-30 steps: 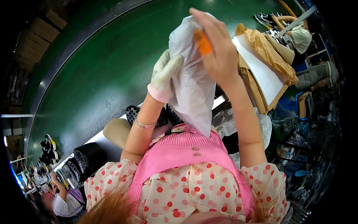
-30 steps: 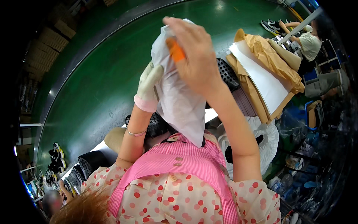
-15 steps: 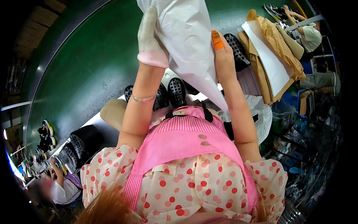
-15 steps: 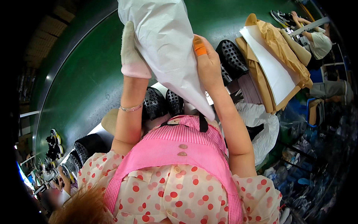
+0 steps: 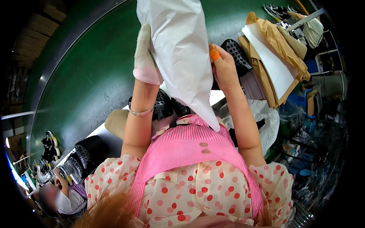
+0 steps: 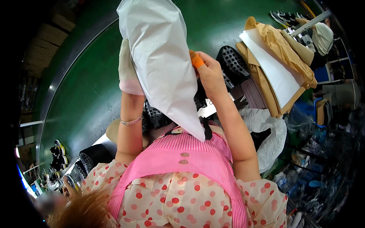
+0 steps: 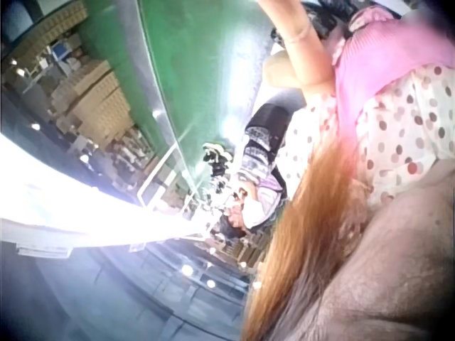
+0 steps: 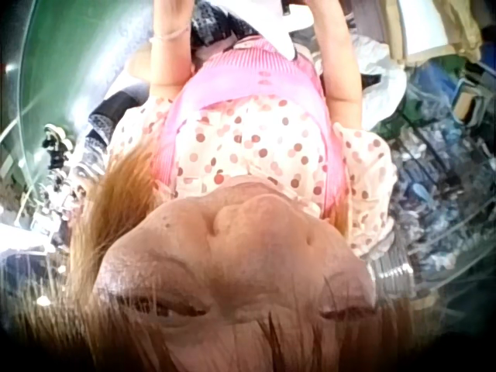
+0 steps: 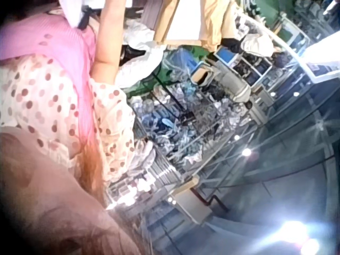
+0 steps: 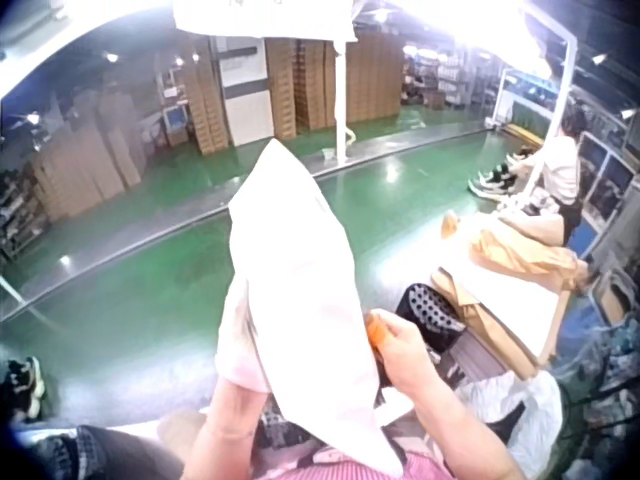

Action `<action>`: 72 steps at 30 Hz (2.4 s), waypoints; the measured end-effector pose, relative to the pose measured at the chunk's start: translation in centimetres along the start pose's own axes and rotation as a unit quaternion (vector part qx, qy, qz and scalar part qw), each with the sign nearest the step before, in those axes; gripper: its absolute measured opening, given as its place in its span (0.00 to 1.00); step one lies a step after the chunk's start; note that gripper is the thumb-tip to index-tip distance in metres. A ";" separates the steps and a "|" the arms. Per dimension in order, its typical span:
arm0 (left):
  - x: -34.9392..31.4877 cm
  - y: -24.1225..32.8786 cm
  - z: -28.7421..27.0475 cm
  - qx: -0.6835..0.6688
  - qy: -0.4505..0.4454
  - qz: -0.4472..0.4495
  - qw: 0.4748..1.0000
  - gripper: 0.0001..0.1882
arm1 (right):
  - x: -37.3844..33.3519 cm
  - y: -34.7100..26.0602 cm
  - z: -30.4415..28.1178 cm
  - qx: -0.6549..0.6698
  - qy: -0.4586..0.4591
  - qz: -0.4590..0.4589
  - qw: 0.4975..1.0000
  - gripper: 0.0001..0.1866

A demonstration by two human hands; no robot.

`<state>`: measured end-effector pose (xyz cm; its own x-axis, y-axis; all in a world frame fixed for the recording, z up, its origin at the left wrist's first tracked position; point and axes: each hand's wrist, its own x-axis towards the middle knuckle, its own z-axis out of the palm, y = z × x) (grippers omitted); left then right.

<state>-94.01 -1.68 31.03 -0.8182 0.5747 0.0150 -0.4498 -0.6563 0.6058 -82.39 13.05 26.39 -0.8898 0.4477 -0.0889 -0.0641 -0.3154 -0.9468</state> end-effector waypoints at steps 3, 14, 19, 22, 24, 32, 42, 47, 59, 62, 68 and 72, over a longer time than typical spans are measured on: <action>-0.4 0.5 0.1 0.056 -0.003 0.012 0.998 0.24 | 0.2 -0.6 -0.5 -0.176 0.117 -0.171 0.962 0.11; -3.2 -3.6 1.3 0.240 0.021 0.079 0.967 0.14 | 1.0 -3.1 3.7 -0.207 0.114 -0.271 0.933 0.18; -3.0 -3.3 1.3 0.204 0.034 0.042 0.978 0.14 | 1.2 -0.5 3.2 -0.027 0.134 -0.174 0.975 0.21; -2.8 -3.4 1.2 0.158 0.043 0.005 0.986 0.15 | 0.6 0.3 2.9 0.037 0.136 -0.126 0.982 0.23; -2.9 -2.9 1.5 0.153 0.068 -0.007 0.986 0.16 | 0.1 0.7 2.6 0.061 0.140 -0.091 0.984 0.24; -0.4 -2.8 -0.2 -0.035 0.064 -0.071 0.995 0.27 | -4.2 1.4 3.7 0.088 0.136 0.030 0.986 0.30; -3.3 -3.3 0.6 -0.008 -0.038 -0.103 0.994 0.40 | -3.7 -0.7 3.6 0.166 0.061 0.074 0.981 0.29; -3.1 -3.0 -0.6 0.011 -0.121 -0.112 0.986 0.38 | -3.6 1.3 3.3 0.205 0.009 0.106 0.973 0.31; 0.3 -2.1 -2.7 -0.011 -0.103 -0.024 0.994 0.33 | -6.2 -2.4 2.1 0.155 -0.111 0.165 0.968 0.39; 0.9 -2.5 -2.1 0.025 -0.032 0.048 0.998 0.30 | -5.9 -2.0 2.8 -0.051 -0.132 0.114 0.983 0.30; 1.0 -2.3 -0.8 0.013 0.093 0.077 0.993 0.29 | -5.0 -1.9 4.7 -0.384 0.046 -0.088 0.918 0.19; 1.3 -2.6 0.6 -0.059 0.159 0.042 0.985 0.30 | -3.1 0.1 4.7 -0.468 0.149 -0.393 0.778 0.27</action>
<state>-93.66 1.02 30.00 -0.9163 0.3465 -0.2007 -0.3996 -0.7578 0.5158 -81.78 7.67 28.00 -0.5895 0.4123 0.6946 -0.0545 0.8377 -0.5434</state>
